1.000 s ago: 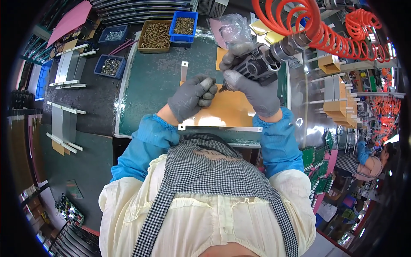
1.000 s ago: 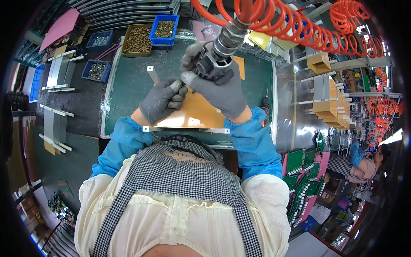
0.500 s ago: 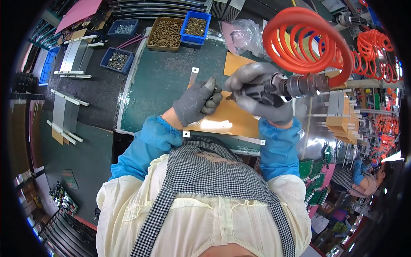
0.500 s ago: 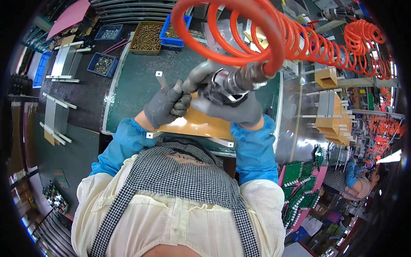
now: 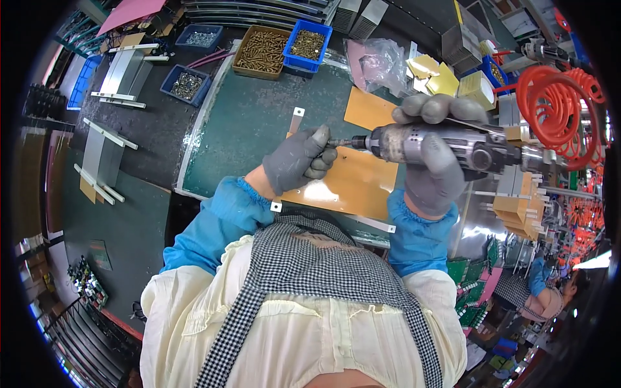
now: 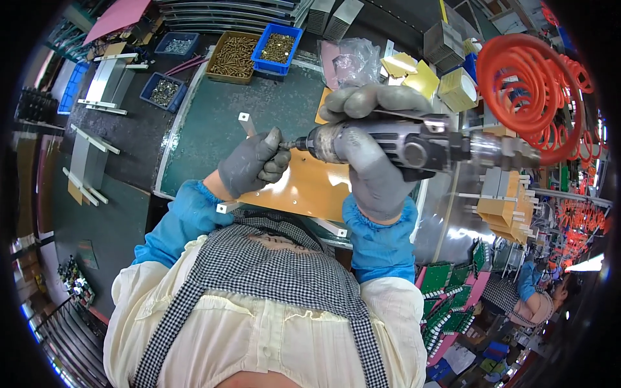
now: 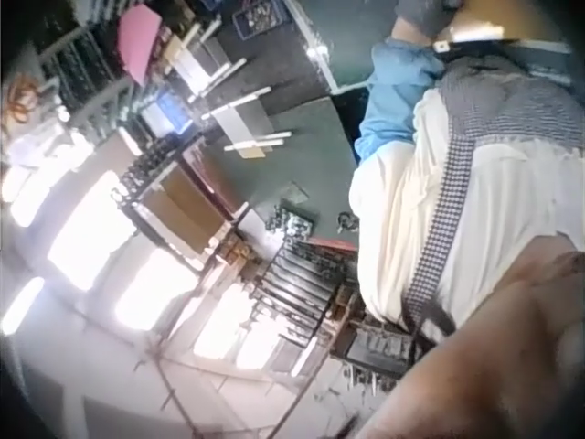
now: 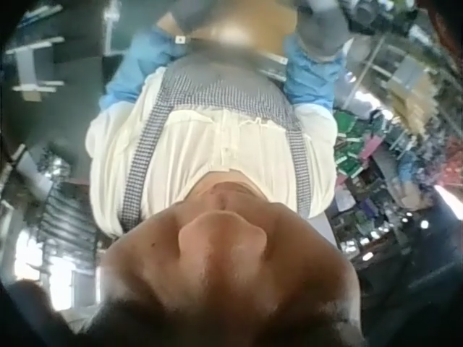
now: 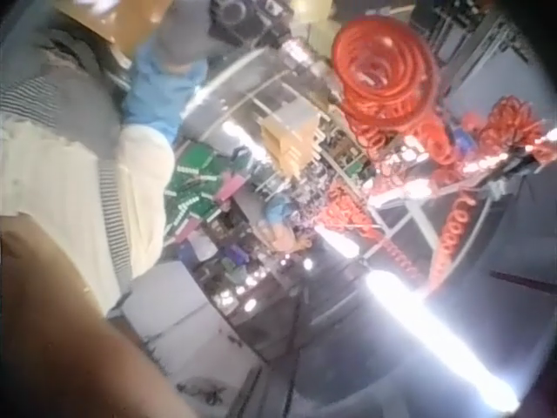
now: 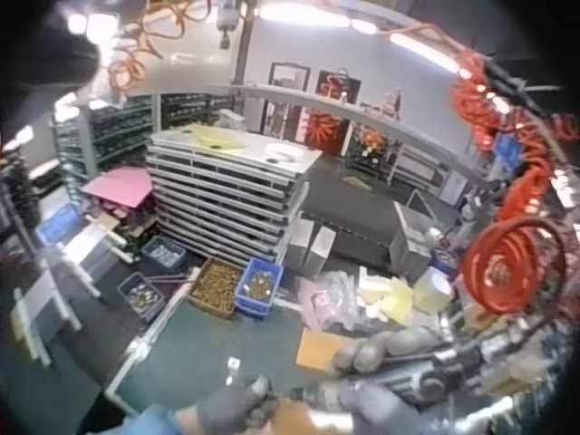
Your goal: The recorder uses a pneumatic screwdriver to attach metal brackets and plastic frames to orange panels as part of an assembly line process.
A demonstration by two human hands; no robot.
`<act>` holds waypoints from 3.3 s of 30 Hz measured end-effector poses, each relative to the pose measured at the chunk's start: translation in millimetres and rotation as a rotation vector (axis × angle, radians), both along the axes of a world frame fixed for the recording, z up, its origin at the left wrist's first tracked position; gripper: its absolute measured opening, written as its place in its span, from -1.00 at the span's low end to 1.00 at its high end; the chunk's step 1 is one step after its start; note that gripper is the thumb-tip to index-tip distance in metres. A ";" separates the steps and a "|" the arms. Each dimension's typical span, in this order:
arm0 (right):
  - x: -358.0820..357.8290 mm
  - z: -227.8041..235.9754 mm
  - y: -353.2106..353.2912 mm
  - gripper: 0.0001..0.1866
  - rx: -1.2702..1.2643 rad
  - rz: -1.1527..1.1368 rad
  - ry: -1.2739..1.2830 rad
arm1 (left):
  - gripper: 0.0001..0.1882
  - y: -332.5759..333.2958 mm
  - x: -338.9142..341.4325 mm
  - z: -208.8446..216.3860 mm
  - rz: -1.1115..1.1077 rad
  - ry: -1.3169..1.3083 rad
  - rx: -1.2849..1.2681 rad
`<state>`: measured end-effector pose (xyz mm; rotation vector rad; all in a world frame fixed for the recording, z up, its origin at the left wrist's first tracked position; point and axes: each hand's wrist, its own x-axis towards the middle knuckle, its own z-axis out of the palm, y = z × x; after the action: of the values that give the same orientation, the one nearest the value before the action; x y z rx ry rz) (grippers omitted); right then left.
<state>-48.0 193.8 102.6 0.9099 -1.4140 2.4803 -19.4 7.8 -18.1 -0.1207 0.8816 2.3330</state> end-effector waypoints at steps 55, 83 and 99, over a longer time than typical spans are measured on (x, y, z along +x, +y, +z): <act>103.5 -24.7 -97.7 -0.52 0.455 -0.431 -0.176 | -0.61 -5.2 0.9 -16.6 -0.009 0.297 0.139; 70.0 14.1 -59.1 -0.62 -0.044 -0.800 0.090 | -0.67 -2.9 5.4 -9.9 -0.150 0.252 -0.152; 41.2 -18.5 -101.7 -0.57 0.243 -0.581 -0.217 | -0.55 -8.5 4.7 -17.0 -0.458 0.907 -0.449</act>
<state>-6.8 92.1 84.1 0.2010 -1.7650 2.0375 -14.7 -0.6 -35.2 0.9197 1.6384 1.6725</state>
